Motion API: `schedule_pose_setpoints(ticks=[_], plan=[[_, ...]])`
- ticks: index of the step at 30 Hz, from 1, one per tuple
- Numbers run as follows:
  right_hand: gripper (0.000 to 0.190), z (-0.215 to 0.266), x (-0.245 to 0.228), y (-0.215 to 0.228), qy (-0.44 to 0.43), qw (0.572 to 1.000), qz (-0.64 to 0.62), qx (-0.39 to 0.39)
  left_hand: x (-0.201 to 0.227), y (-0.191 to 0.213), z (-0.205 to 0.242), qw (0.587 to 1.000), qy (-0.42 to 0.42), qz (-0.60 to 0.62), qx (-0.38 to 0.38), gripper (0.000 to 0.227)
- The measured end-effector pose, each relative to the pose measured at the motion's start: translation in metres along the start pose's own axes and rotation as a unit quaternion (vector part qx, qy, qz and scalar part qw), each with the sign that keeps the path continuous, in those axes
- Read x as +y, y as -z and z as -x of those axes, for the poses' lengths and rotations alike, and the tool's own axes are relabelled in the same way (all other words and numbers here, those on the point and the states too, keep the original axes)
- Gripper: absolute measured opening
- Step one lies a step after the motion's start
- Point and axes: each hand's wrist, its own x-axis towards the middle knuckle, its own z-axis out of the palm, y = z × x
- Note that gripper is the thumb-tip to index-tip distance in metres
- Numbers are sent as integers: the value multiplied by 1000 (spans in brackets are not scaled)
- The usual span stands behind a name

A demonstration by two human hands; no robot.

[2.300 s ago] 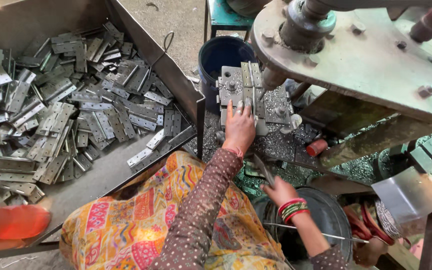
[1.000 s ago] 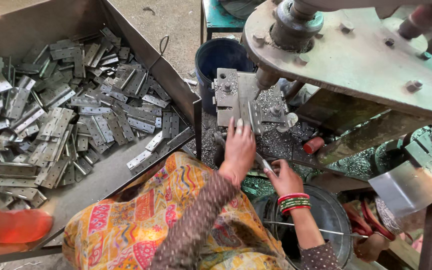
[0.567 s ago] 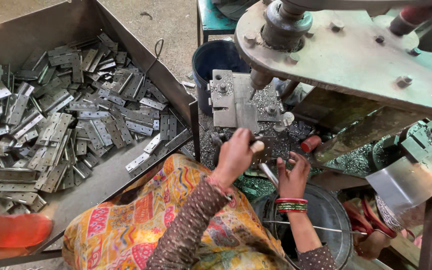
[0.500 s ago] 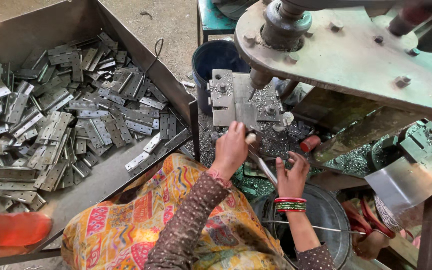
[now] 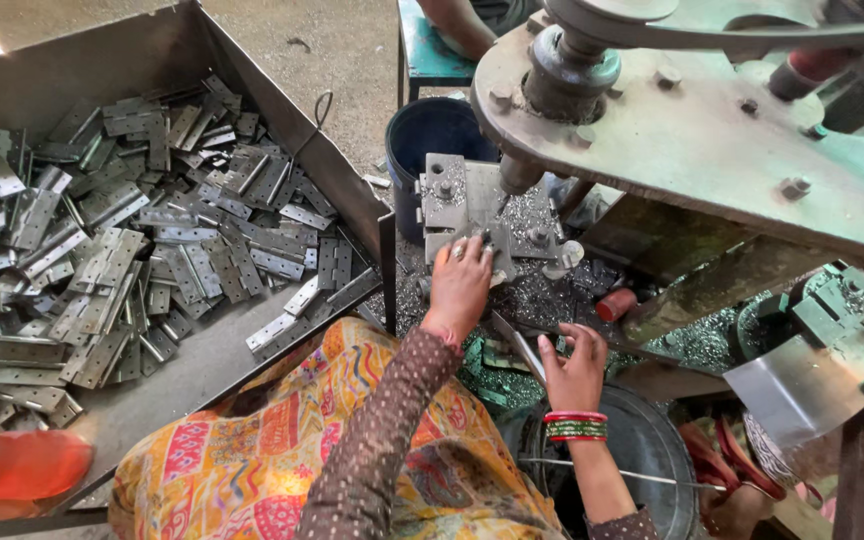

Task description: The person sits on the floor and repeatedly picks up metal hinge pieces from a bin, places them into a manual punching machine, and operates the lever to process them. The finished pieces are then dropped back into the bin.

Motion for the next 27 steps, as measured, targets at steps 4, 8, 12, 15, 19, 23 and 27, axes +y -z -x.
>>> schedule_pose_setpoints(ticks=[4,8,12,15,19,23,27], plan=[[42,6,-1,-2,-11,1000,15,-23,-13,-16,23,992,112,35,39,67],[42,1,-3,1,-14,998,41,-37,-9,-6,35,995,66,21,-73,58],[41,2,-8,1,-18,997,61,-52,17,3,38,998,20,61,7,49],[41,2,-3,1,1,994,94,-51,22,-5,24,993,38,108,-21,48],[48,5,25,-9,21,988,121,-94,12,-17,1,993,48,103,-34,40],[68,35,79,-40,17,959,217,-180,13,-22,-4,994,47,89,-43,39],[49,57,119,-65,-52,941,188,-276,16,-23,-3,995,58,84,5,40]])
